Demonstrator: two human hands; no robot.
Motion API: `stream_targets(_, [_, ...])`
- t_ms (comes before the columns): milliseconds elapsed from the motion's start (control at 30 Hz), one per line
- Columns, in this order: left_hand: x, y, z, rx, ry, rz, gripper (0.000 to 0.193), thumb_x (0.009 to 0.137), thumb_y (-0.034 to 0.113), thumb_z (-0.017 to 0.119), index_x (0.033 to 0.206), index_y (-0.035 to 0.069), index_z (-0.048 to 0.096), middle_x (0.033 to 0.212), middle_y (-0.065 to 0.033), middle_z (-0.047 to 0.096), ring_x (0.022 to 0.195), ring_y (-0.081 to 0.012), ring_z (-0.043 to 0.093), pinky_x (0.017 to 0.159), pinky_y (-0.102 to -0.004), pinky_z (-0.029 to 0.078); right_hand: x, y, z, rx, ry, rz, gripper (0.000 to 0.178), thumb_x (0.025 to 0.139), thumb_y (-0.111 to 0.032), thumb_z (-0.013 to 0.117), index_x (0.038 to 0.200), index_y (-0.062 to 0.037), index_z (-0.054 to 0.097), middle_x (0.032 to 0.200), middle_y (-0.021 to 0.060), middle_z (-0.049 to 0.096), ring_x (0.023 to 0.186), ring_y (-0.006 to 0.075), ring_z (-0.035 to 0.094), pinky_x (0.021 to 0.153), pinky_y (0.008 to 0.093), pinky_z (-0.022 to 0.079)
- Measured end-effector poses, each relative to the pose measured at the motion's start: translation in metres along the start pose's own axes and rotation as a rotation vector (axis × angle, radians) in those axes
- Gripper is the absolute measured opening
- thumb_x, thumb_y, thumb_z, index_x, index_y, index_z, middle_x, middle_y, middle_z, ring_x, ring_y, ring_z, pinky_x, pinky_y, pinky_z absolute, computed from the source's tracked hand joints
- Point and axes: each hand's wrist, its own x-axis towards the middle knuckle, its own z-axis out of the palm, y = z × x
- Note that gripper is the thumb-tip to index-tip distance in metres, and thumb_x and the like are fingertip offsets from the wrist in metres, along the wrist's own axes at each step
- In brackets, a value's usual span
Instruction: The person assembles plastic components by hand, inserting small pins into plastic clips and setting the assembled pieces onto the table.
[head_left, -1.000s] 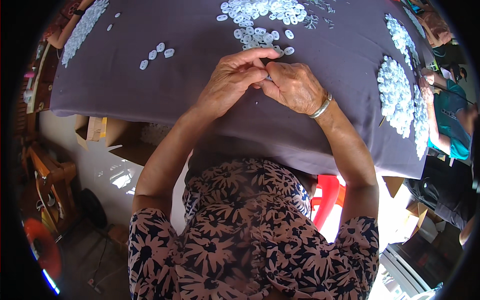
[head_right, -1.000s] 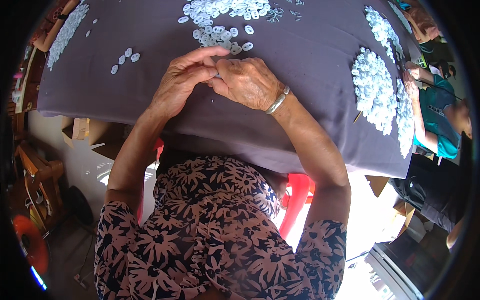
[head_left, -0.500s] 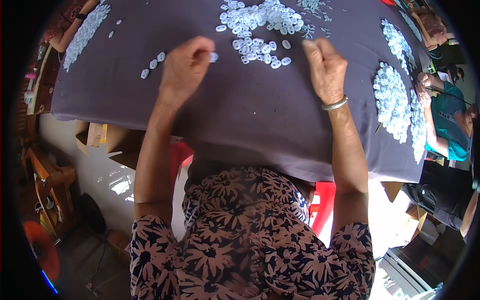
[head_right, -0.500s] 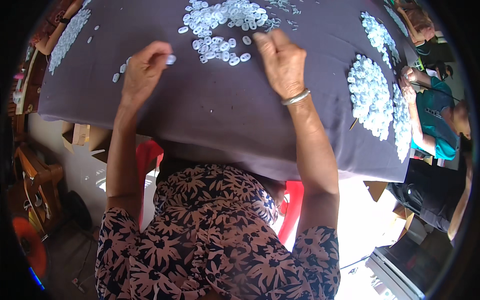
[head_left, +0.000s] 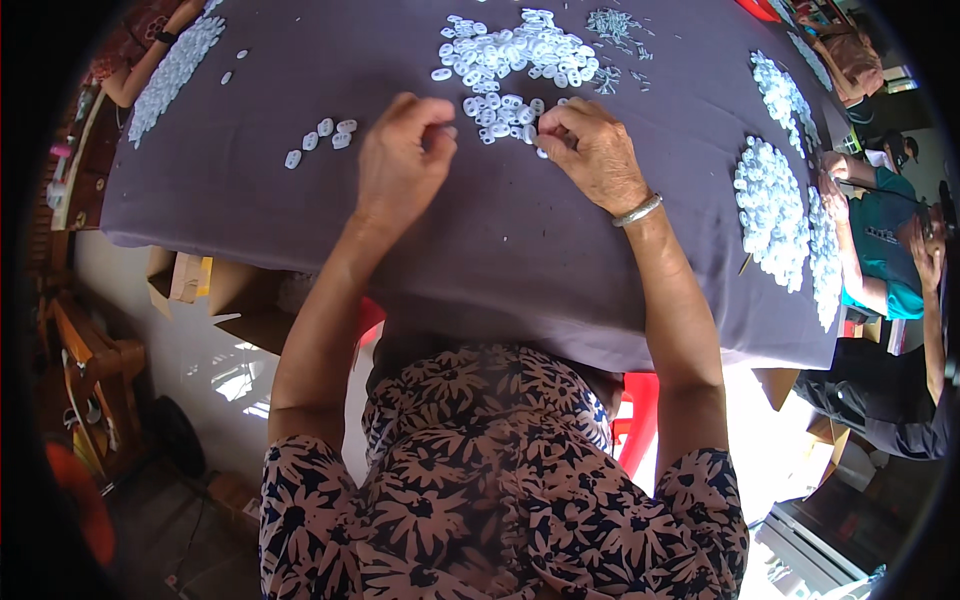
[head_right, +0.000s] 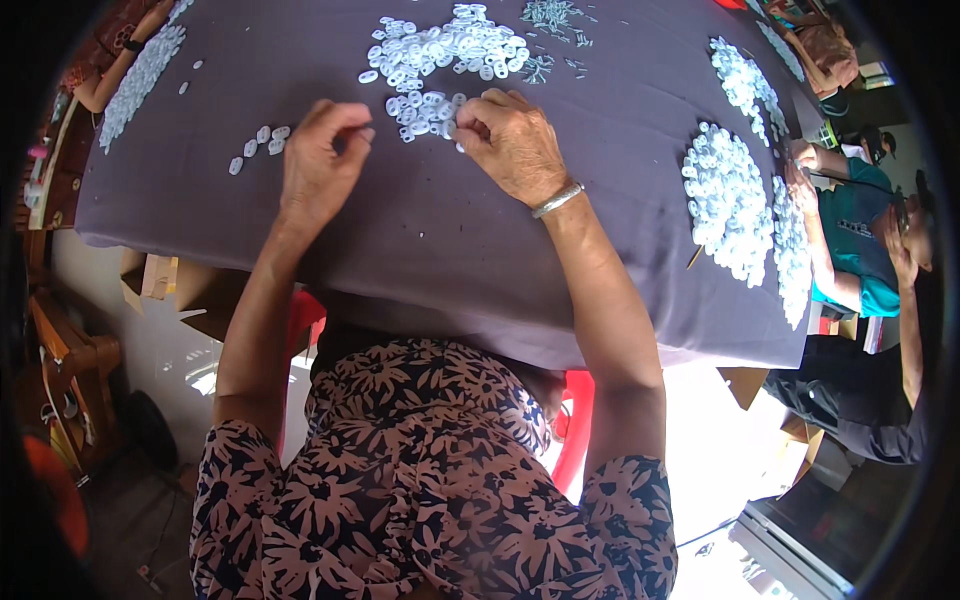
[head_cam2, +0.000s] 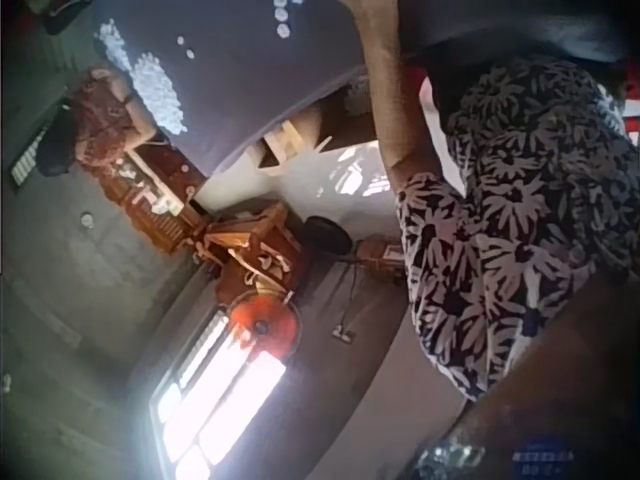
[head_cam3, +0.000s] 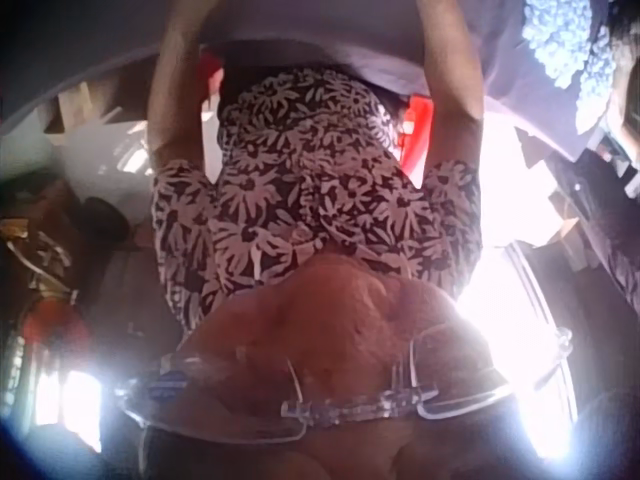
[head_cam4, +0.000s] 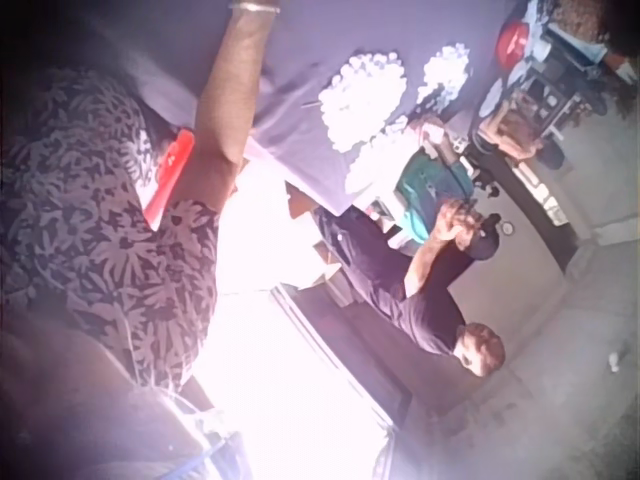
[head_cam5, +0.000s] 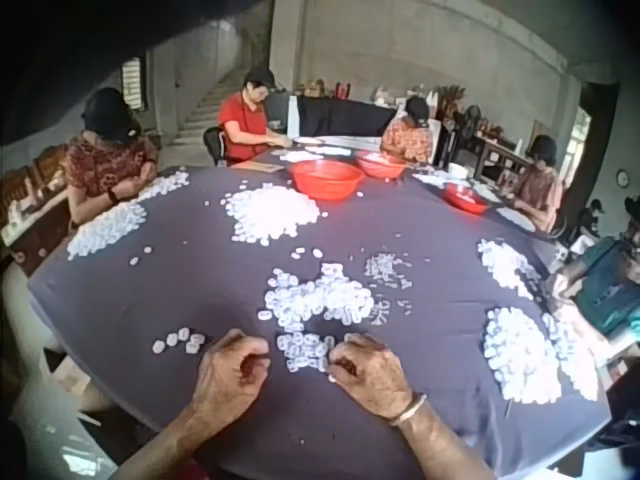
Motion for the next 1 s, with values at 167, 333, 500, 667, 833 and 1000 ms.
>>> stream_targets(167, [-0.009, 0.022, 0.01, -0.129, -0.112, -0.057, 0.012, 0.077, 0.001, 0.062, 0.088, 0.005, 0.061, 0.08, -0.0081, 0.057, 0.068, -0.0225, 0.061, 0.06, -0.031, 0.048, -0.011, -0.009, -0.015, 0.18, -0.177, 0.185, 0.011, 0.074, -0.006, 0.069, 0.082, -0.0014, 0.062, 0.075, 0.0057, 0.059, 0.064, 0.0157, 0.059, 0.061, 0.0283, 0.048])
stream_targets(333, [-0.015, 0.03, 0.019, -0.168, -0.195, -0.078, 0.013, 0.077, 0.0, 0.063, 0.088, 0.007, 0.061, 0.082, -0.0051, 0.059, 0.071, -0.0206, 0.062, 0.063, -0.0309, 0.049, -0.012, -0.018, -0.023, 0.091, -0.218, 0.25, 0.012, 0.071, -0.008, 0.065, 0.08, -0.0012, 0.062, 0.075, 0.0087, 0.061, 0.066, 0.0204, 0.062, 0.063, 0.0309, 0.049])
stream_targets(500, [-0.016, 0.036, 0.021, -0.141, -0.213, -0.1, 0.013, 0.077, 0.001, 0.063, 0.088, 0.007, 0.06, 0.081, -0.0047, 0.059, 0.07, -0.0208, 0.062, 0.063, -0.0308, 0.049, -0.011, -0.034, -0.024, -0.102, -0.249, 0.317, 0.013, 0.067, -0.009, 0.061, 0.078, -0.002, 0.062, 0.077, 0.0116, 0.063, 0.068, 0.0264, 0.063, 0.064, 0.0359, 0.049])
stream_targets(667, [-0.019, 0.037, 0.026, -0.195, -0.2, -0.077, 0.013, 0.078, -0.003, 0.064, 0.089, 0.003, 0.062, 0.08, -0.0032, 0.058, 0.07, -0.0132, 0.06, 0.062, -0.0247, 0.046, -0.014, -0.036, -0.022, -0.163, -0.246, 0.262, 0.013, 0.067, -0.009, 0.061, 0.078, -0.002, 0.06, 0.074, 0.0124, 0.063, 0.066, 0.0289, 0.062, 0.062, 0.0378, 0.049])
stream_targets(833, [-0.018, 0.041, 0.026, -0.245, -0.169, -0.081, 0.015, 0.078, -0.003, 0.064, 0.09, 0.004, 0.062, 0.082, -0.0032, 0.059, 0.073, -0.0122, 0.06, 0.063, -0.0243, 0.047, -0.013, -0.026, -0.019, 0.104, -0.138, 0.211, 0.009, 0.071, -0.002, 0.06, 0.08, -0.0014, 0.061, 0.07, 0.0098, 0.061, 0.06, 0.0189, 0.06, 0.058, 0.0308, 0.047])
stream_targets(1000, [-0.019, 0.046, 0.03, -0.403, -0.126, -0.082, 0.039, 0.077, 0.001, 0.069, 0.113, 0.007, 0.056, 0.092, -0.0045, 0.062, 0.079, -0.0132, 0.06, 0.065, -0.0248, 0.047, -0.014, -0.02, -0.017, 0.626, -0.072, 0.37, 0.006, 0.083, 0.004, 0.061, 0.085, -0.0008, 0.064, 0.073, -0.0031, 0.06, 0.067, 0.0041, 0.053, 0.06, 0.0199, 0.044])
